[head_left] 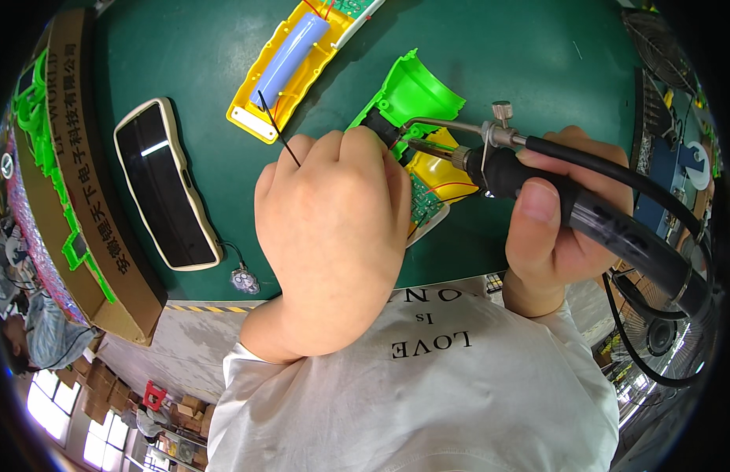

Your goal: The person solders wires and circuit boards into flashlight casings using a soldering iron, tests the assembled flashlights, and places them onto the conveyor belt.

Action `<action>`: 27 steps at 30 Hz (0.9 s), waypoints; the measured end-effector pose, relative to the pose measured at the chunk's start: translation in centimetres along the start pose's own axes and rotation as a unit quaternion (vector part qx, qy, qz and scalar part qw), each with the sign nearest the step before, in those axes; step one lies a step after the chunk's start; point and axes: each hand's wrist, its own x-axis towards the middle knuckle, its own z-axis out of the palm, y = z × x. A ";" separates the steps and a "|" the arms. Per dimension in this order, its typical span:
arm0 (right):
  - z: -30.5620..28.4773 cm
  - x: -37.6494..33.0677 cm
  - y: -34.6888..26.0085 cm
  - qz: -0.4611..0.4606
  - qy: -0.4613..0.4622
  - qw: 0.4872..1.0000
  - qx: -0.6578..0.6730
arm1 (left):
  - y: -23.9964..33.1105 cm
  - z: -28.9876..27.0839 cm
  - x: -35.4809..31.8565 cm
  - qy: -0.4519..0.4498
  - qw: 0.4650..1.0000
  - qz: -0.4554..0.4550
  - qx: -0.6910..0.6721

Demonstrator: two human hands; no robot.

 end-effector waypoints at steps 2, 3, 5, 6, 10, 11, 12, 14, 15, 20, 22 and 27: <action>0.1 -0.1 0.0 0.002 0.008 1.000 0.001 | 0.0 0.0 0.0 -0.001 1.000 -0.001 0.001; 0.2 -0.1 0.0 0.003 0.017 1.000 0.001 | 0.0 0.0 0.0 -0.002 1.000 -0.002 0.002; 0.1 -0.1 0.2 -0.002 0.024 1.000 -0.003 | 0.0 0.0 0.0 -0.001 1.000 -0.001 0.000; 0.1 -0.1 0.2 -0.007 0.031 0.999 -0.007 | 0.0 0.0 0.0 0.000 1.000 0.000 -0.001; 0.1 -0.2 -0.3 0.029 0.050 0.998 -0.022 | -0.1 0.1 0.0 0.006 1.000 0.002 -0.006; 0.1 -0.1 -0.3 0.025 0.052 0.998 -0.020 | -0.1 0.1 0.0 0.006 1.000 0.003 -0.006; 0.0 0.0 -0.2 0.020 0.054 0.998 -0.017 | -0.1 0.1 0.0 0.006 1.000 0.004 -0.005; -0.1 0.1 -0.1 0.010 0.058 0.998 -0.011 | 0.0 0.1 0.0 0.007 1.000 0.004 -0.006; -0.1 0.1 -0.1 0.005 0.060 0.998 -0.009 | 0.0 0.1 0.0 0.007 1.000 0.003 -0.008; -0.3 0.0 -0.2 0.022 0.056 0.998 -0.010 | -0.1 0.2 0.0 0.006 1.000 0.005 -0.014; -0.3 0.1 0.0 0.017 0.057 0.998 -0.013 | -0.1 0.2 0.0 0.006 1.000 0.005 -0.015; -0.3 0.1 0.4 -0.012 0.058 0.998 -0.022 | -0.1 0.0 0.0 0.000 1.000 0.005 -0.012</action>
